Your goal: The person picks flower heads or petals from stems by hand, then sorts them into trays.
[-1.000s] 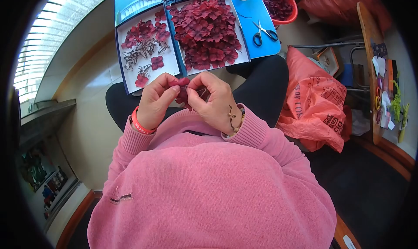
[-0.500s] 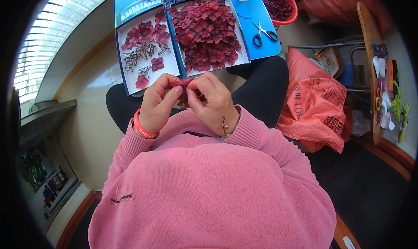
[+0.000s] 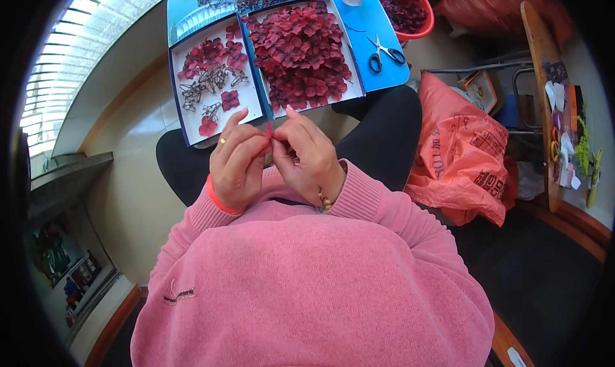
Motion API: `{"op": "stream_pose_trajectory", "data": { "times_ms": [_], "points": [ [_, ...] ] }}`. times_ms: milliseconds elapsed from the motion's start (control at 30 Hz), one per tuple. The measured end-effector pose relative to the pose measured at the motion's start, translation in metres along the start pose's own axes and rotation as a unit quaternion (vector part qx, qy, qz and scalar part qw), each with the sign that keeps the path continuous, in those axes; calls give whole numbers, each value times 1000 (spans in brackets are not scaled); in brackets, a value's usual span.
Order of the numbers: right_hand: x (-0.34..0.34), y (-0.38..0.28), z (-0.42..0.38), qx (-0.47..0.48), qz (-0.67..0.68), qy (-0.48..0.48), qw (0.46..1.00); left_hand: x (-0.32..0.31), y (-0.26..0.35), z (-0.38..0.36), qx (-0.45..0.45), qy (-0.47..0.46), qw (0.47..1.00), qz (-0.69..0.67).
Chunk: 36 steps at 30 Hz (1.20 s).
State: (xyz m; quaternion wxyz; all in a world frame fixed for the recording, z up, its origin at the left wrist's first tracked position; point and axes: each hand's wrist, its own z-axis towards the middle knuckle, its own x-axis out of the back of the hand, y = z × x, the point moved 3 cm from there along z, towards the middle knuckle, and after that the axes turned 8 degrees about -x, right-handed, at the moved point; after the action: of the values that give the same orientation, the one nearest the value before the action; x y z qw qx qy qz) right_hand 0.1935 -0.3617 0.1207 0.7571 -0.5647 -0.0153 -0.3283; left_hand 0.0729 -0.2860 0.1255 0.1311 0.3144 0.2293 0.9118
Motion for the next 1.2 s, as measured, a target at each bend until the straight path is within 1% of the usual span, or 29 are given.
{"op": "stream_pose_trajectory", "data": {
  "times_ms": [33,133,167,200,233,333,433,533,633,833,933,1067,1100,1200],
  "points": [
    [0,0,0,-9,12,3,1000,-1,0,-1,-9,10,1000,1],
    [-1,6,-4,-82,94,19,992,-2,4,-3,-36,33,999,19],
    [-1,6,-5,-153,191,8,969,-2,6,-3,-48,36,998,35],
    [-2,3,-5,-223,285,-3,932,-2,7,-3,-61,39,996,51],
    [-3,2,-6,-292,373,-15,881,-1,7,-3,-57,37,997,46],
    [0,1,-4,-293,407,-53,864,0,6,-4,-44,54,997,21],
    [-3,-2,-3,-285,441,-52,849,1,3,-5,-37,69,997,24],
    [-1,2,-4,-268,416,-54,867,4,5,-2,-43,65,996,38],
    [-3,-1,-1,-260,415,-35,871,7,8,3,-52,51,996,59],
    [0,-5,2,-266,383,-33,884,16,13,17,-74,-10,994,74],
    [-5,2,3,-311,416,-21,854,16,5,15,-44,18,998,35],
    [-6,-2,1,-293,401,-39,867,11,3,4,54,111,987,-103],
    [-7,-4,-1,-288,392,-40,873,12,7,4,49,124,986,-99],
    [-7,-10,-5,-285,368,-19,885,11,15,2,-12,86,995,-38]
  ]
}}
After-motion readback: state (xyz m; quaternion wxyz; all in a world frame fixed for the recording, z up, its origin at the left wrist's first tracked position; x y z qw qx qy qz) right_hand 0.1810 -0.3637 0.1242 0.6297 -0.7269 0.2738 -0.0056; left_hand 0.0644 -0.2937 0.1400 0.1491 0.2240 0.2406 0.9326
